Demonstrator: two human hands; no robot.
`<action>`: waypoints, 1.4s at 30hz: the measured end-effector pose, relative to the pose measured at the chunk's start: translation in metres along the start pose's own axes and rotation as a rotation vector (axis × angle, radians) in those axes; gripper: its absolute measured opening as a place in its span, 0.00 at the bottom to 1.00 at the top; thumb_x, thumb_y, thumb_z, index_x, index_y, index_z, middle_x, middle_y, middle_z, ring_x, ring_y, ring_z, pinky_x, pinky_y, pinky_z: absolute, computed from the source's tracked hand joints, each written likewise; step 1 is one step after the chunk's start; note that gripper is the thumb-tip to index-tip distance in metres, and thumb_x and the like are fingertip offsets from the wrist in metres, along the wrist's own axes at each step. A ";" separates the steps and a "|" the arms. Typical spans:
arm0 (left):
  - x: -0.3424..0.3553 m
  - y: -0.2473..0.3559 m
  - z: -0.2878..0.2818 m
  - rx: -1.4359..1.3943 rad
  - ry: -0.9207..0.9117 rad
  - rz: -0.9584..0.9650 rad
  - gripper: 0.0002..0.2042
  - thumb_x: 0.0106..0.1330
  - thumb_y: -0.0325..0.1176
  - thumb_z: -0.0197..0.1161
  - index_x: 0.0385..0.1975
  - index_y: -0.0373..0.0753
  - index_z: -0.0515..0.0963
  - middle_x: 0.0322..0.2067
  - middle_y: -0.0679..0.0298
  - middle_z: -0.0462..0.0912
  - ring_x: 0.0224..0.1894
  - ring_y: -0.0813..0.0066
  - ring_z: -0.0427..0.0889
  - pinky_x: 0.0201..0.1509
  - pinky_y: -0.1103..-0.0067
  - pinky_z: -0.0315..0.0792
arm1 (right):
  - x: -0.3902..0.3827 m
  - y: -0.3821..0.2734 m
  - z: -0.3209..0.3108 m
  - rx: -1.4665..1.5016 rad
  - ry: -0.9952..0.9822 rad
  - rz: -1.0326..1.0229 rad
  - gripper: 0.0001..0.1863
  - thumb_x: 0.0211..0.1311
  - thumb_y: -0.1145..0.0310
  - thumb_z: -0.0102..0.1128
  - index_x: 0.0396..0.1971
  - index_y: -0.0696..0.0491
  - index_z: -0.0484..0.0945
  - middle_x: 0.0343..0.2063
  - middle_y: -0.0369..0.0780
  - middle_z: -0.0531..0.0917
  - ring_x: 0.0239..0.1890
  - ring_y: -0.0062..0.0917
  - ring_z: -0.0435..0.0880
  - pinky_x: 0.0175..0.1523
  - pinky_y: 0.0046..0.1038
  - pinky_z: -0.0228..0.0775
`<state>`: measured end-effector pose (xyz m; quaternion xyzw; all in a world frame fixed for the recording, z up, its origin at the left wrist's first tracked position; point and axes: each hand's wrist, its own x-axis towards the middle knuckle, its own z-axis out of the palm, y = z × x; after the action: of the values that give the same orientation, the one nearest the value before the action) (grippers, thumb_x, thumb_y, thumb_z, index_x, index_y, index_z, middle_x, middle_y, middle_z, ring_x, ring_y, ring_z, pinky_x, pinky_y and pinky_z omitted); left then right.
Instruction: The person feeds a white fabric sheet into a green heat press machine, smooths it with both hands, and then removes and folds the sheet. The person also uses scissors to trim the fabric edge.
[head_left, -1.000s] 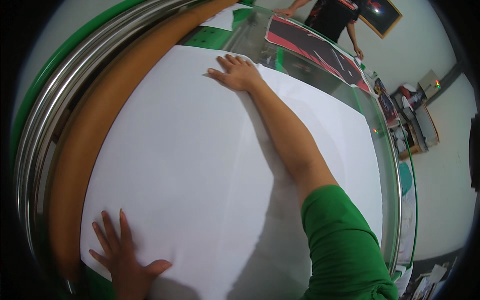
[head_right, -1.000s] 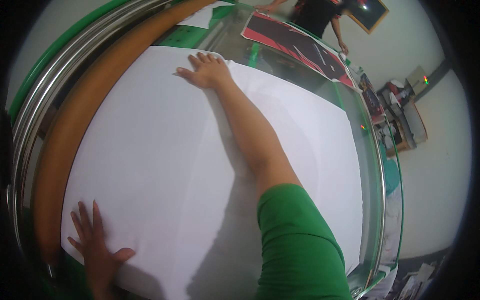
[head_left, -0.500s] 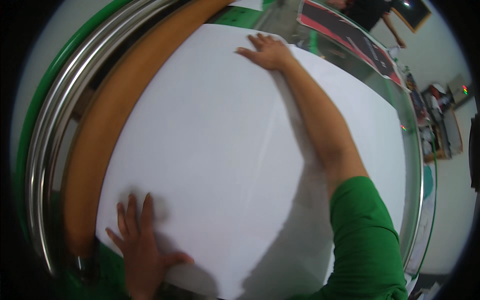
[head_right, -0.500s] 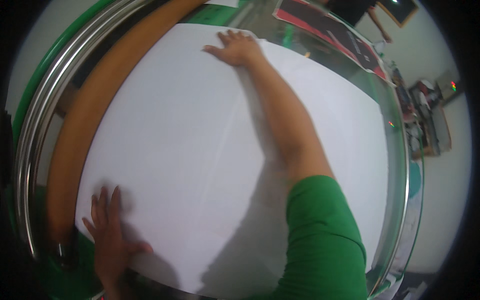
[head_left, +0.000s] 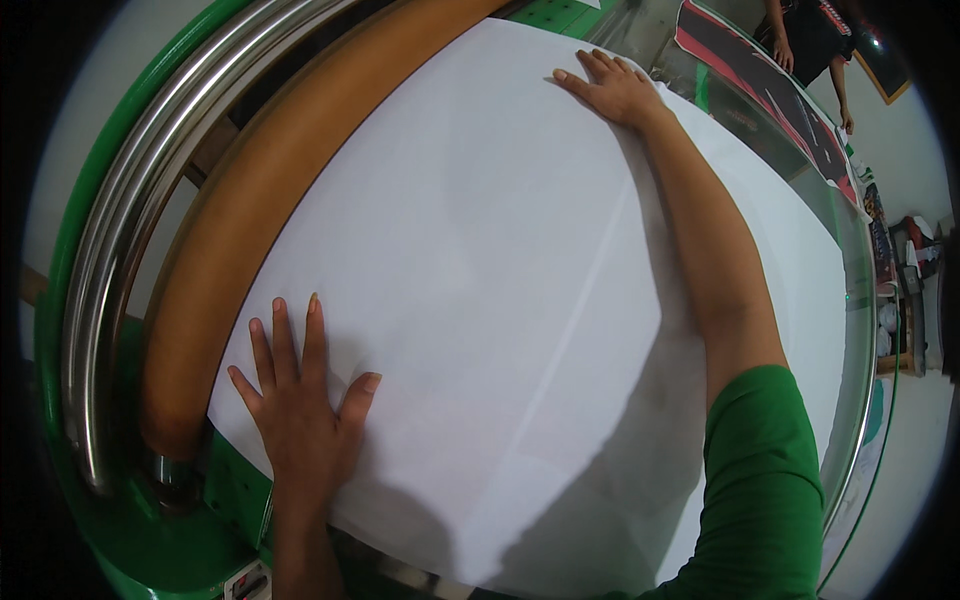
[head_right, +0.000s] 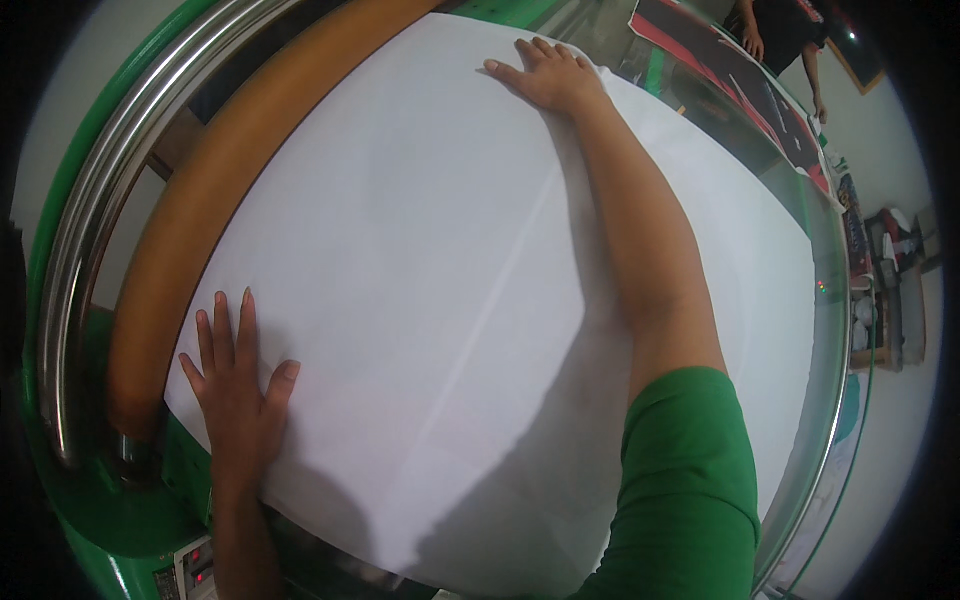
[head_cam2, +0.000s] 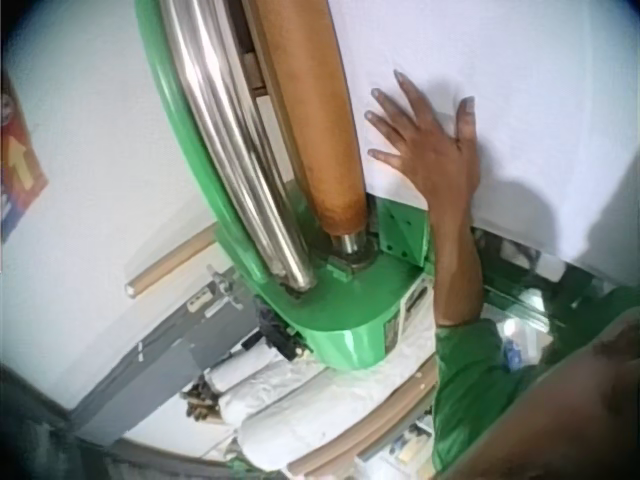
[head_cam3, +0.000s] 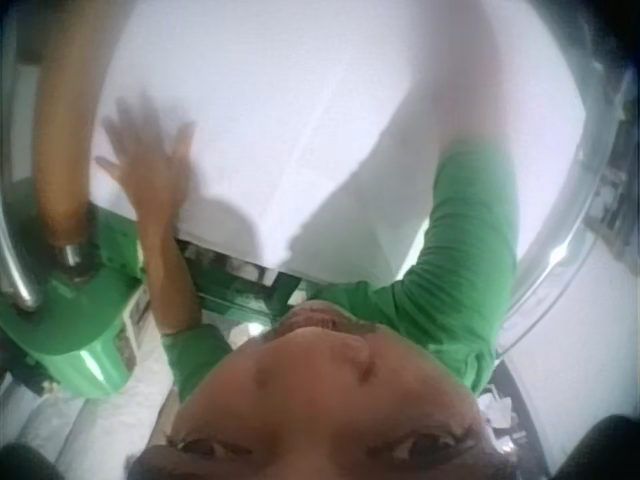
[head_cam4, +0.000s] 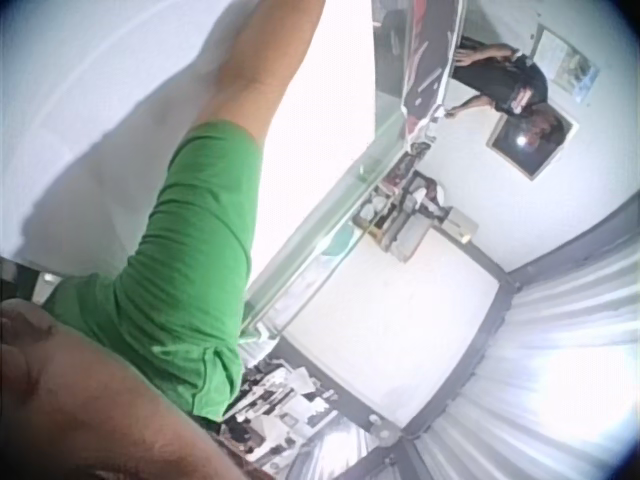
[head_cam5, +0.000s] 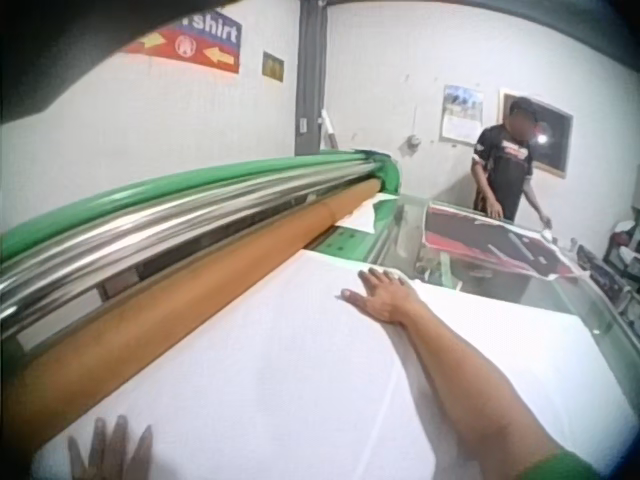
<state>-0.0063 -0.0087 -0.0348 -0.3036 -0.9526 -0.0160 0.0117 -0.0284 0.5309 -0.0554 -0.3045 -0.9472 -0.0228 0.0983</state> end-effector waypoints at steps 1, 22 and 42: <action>0.000 -0.001 -0.002 0.005 -0.032 0.004 0.44 0.67 0.55 0.67 0.82 0.51 0.56 0.82 0.48 0.51 0.84 0.39 0.43 0.77 0.31 0.32 | 0.000 0.001 0.001 0.008 -0.001 0.002 0.57 0.62 0.14 0.36 0.80 0.42 0.61 0.80 0.42 0.61 0.83 0.43 0.55 0.83 0.50 0.45; -0.035 -0.002 -0.046 -0.721 0.010 0.402 0.47 0.58 0.78 0.59 0.58 0.36 0.80 0.57 0.46 0.79 0.64 0.40 0.73 0.65 0.43 0.65 | 0.033 0.038 0.020 0.009 0.033 -0.191 0.50 0.71 0.25 0.44 0.79 0.50 0.63 0.78 0.51 0.62 0.81 0.46 0.57 0.84 0.41 0.46; -0.012 0.005 -0.022 -1.399 0.699 1.053 0.33 0.59 0.71 0.68 0.31 0.39 0.82 0.33 0.63 0.82 0.33 0.63 0.75 0.38 0.67 0.65 | 0.086 0.088 0.050 0.082 0.017 -0.307 0.38 0.77 0.34 0.44 0.78 0.40 0.68 0.81 0.46 0.58 0.84 0.40 0.48 0.85 0.40 0.38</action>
<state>0.0065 -0.0120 -0.0135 -0.6112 -0.4095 -0.6671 0.1175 -0.0541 0.6573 -0.0885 -0.1517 -0.9818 -0.0014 0.1141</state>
